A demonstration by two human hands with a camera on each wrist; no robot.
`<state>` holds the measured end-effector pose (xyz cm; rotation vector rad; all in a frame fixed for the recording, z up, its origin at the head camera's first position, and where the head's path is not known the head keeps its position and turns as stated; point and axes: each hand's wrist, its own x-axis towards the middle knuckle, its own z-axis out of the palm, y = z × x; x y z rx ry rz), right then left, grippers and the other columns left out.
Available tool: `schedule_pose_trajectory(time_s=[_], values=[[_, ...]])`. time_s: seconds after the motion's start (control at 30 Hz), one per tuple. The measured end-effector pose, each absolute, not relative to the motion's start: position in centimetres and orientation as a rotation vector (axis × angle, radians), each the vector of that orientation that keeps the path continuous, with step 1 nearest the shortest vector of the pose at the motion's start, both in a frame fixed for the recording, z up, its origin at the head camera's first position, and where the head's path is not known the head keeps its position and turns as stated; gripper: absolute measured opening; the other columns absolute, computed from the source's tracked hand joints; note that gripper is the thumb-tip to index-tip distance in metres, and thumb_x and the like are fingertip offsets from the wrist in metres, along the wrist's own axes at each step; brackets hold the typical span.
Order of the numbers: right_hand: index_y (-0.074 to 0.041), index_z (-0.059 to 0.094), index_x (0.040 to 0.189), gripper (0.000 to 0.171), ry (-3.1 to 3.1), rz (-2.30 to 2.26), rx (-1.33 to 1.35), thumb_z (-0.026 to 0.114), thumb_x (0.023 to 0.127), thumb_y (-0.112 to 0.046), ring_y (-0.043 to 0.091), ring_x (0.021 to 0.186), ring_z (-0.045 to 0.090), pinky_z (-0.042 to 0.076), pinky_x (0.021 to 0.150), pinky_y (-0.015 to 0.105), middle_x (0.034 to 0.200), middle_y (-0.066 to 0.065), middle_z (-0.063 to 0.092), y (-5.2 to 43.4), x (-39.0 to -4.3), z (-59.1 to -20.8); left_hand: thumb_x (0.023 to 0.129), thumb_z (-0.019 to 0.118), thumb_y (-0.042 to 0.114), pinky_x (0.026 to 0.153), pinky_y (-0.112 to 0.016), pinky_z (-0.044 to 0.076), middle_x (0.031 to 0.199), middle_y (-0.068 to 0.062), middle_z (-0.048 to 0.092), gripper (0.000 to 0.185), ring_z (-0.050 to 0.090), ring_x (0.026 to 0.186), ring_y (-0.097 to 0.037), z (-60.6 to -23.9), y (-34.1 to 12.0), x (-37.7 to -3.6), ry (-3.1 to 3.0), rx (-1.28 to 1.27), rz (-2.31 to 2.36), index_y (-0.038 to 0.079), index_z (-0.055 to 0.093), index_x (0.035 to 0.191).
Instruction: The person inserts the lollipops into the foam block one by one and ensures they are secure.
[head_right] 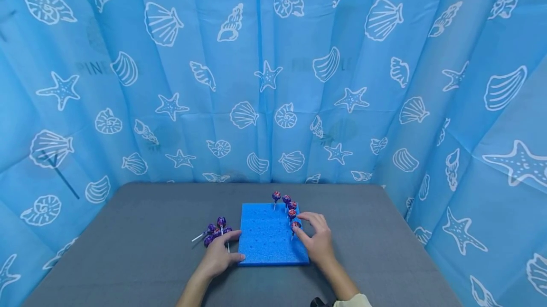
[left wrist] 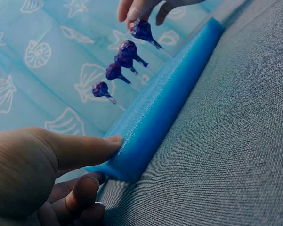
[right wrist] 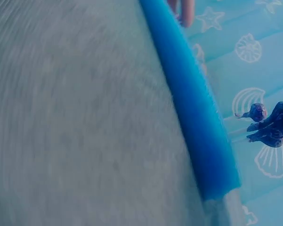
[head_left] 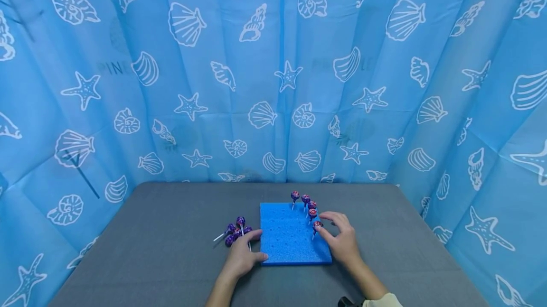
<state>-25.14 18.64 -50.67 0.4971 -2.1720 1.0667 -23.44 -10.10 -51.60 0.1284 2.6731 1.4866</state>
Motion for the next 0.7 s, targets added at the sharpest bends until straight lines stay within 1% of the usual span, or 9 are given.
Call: schedule_pose_trajectory(time_s=[0.1, 0.2, 0.27, 0.33, 0.4, 0.47, 0.53, 0.63, 0.7], values=[[-0.01, 0.068, 0.111, 0.026, -2.156, 1.234, 0.393, 0.073, 0.086, -0.004, 0.017, 0.106, 0.055, 0.048, 0.084, 0.032, 0.114, 0.004, 0.065, 18.6, -24.8, -50.8, 0.074, 0.084, 0.016, 0.101, -0.064, 0.031, 0.133, -0.015, 0.057, 0.062, 0.043, 0.129, -0.043, -51.7, -10.1, -23.5, 2.671, 0.137, 1.491, 0.013, 0.06, 0.131], [-0.005, 0.066, 0.116, 0.023, -2.117, 1.401, 0.312, 0.066, 0.092, -0.005, 0.021, 0.107, 0.055, 0.047, 0.086, 0.026, 0.117, 0.009, 0.063, 18.6, -24.6, -51.0, 0.074, 0.084, 0.016, 0.101, -0.064, 0.031, 0.133, -0.015, 0.057, 0.061, 0.043, 0.129, -0.043, -51.8, -10.2, -23.5, 2.667, 0.142, 1.495, 0.013, 0.061, 0.13], [-0.003, 0.064, 0.118, 0.023, -2.105, 1.492, 0.249, 0.062, 0.095, -0.007, 0.021, 0.108, 0.055, 0.045, 0.087, 0.019, 0.118, 0.012, 0.063, 18.6, -24.6, -51.2, 0.074, 0.084, 0.015, 0.101, -0.064, 0.032, 0.134, -0.016, 0.056, 0.061, 0.043, 0.129, -0.044, -51.8, -10.2, -23.6, 2.666, 0.14, 1.499, 0.013, 0.061, 0.13], [-0.001, 0.063, 0.12, 0.025, -2.111, 1.558, 0.175, 0.06, 0.098, -0.011, 0.018, 0.108, 0.055, 0.043, 0.087, 0.013, 0.12, 0.013, 0.062, 18.8, -24.7, -51.4, 0.074, 0.084, 0.015, 0.1, -0.064, 0.032, 0.135, -0.017, 0.055, 0.059, 0.043, 0.129, -0.043, -51.8, -10.2, -23.6, 2.658, 0.131, 1.508, 0.014, 0.062, 0.129], [-0.002, 0.062, 0.122, 0.027, -2.132, 1.609, 0.099, 0.058, 0.099, -0.015, 0.011, 0.107, 0.055, 0.042, 0.087, 0.011, 0.122, 0.013, 0.062, 19.0, -24.9, -51.8, 0.074, 0.084, 0.015, 0.101, -0.064, 0.032, 0.136, -0.017, 0.054, 0.058, 0.043, 0.129, -0.043, -51.8, -10.2, -23.6, 2.654, 0.123, 1.514, 0.015, 0.063, 0.128], [-0.001, 0.06, 0.124, 0.029, -2.145, 1.665, 0.044, 0.057, 0.099, -0.017, 0.006, 0.106, 0.055, 0.044, 0.086, 0.012, 0.125, 0.015, 0.06, 19.2, -25.2, -52.1, 0.074, 0.084, 0.016, 0.101, -0.064, 0.032, 0.136, -0.017, 0.054, 0.057, 0.043, 0.129, -0.043, -51.8, -10.2, -23.6, 2.65, 0.117, 1.522, 0.015, 0.063, 0.128], [-0.001, 0.059, 0.126, 0.031, -2.162, 1.71, 0.006, 0.056, 0.1, -0.016, 0.007, 0.106, 0.057, 0.046, 0.084, 0.014, 0.127, 0.017, 0.059, 19.4, -25.5, -52.4, 0.074, 0.084, 0.017, 0.101, -0.063, 0.032, 0.136, -0.016, 0.054, 0.057, 0.043, 0.129, -0.043, -51.9, -10.2, -23.5, 2.656, 0.12, 1.52, 0.016, 0.064, 0.127], [0.001, 0.056, 0.129, 0.032, -2.198, 1.758, -0.026, 0.056, 0.1, -0.012, 0.018, 0.108, 0.06, 0.051, 0.083, 0.019, 0.129, 0.022, 0.056, 19.6, -25.9, -52.5, 0.074, 0.084, 0.018, 0.1, -0.063, 0.033, 0.135, -0.016, 0.055, 0.056, 0.044, 0.128, -0.042, -51.9, -10.3, -23.4, 2.667, 0.142, 1.513, 0.016, 0.064, 0.126], [0.001, 0.055, 0.13, 0.033, -2.249, 1.761, -0.045, 0.057, 0.099, -0.011, 0.027, 0.111, 0.059, 0.052, 0.084, 0.024, 0.129, 0.023, 0.055, 19.6, -26.1, -52.4, 0.075, 0.083, 0.019, 0.1, -0.064, 0.033, 0.135, -0.016, 0.055, 0.055, 0.044, 0.128, -0.042, -51.9, -10.3, -23.3, 2.673, 0.156, 1.507, 0.016, 0.064, 0.126]])
